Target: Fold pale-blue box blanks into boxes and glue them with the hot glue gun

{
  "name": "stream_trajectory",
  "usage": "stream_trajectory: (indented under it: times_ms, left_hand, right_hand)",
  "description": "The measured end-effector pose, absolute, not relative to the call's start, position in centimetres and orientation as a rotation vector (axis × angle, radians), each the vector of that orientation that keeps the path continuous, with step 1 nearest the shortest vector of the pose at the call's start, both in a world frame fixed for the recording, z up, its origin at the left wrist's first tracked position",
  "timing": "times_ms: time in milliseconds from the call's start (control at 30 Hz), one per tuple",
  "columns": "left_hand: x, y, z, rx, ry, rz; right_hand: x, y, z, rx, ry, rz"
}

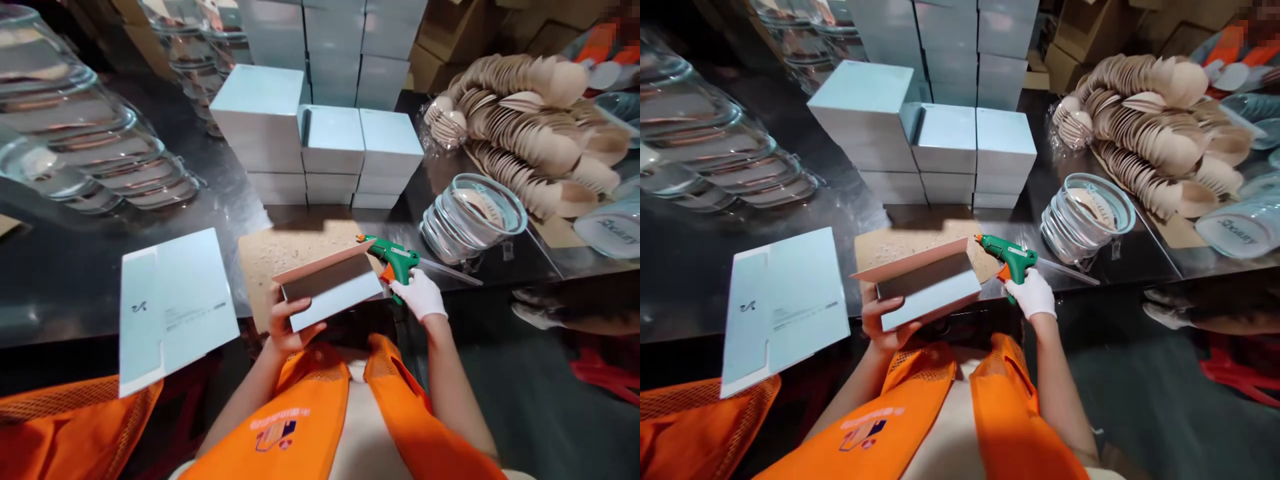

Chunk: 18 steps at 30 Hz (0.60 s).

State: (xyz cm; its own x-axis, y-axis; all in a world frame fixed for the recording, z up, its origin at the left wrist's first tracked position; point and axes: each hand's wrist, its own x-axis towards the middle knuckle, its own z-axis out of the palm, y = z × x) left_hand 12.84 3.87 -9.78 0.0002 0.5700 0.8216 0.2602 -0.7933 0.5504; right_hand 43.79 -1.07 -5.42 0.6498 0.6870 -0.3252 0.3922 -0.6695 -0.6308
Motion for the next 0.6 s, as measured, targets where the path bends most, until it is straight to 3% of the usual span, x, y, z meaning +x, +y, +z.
stream_trajectory:
  times_ms: [167,400,500,600]
  left_hand:
    - [11.5,2.6,-7.6,1.838,1.006,1.936]
    - [13.2,0.9,-7.8,1.613,1.251,1.468]
    - [15.1,1.1,-7.9,1.534,1.223,1.403]
    - [16.3,1.1,-7.4,1.544,1.169,1.382]
  right_hand:
    - [44.1,-1.3,-5.4,-2.013,-0.687,0.979]
    - [39.9,-4.4,-3.4,-1.513,-0.547,0.832]
    - [38.5,-5.8,-1.9,-1.254,-0.691,1.097]
    - [37.6,-7.1,-1.6,-1.294,-0.896,1.184]
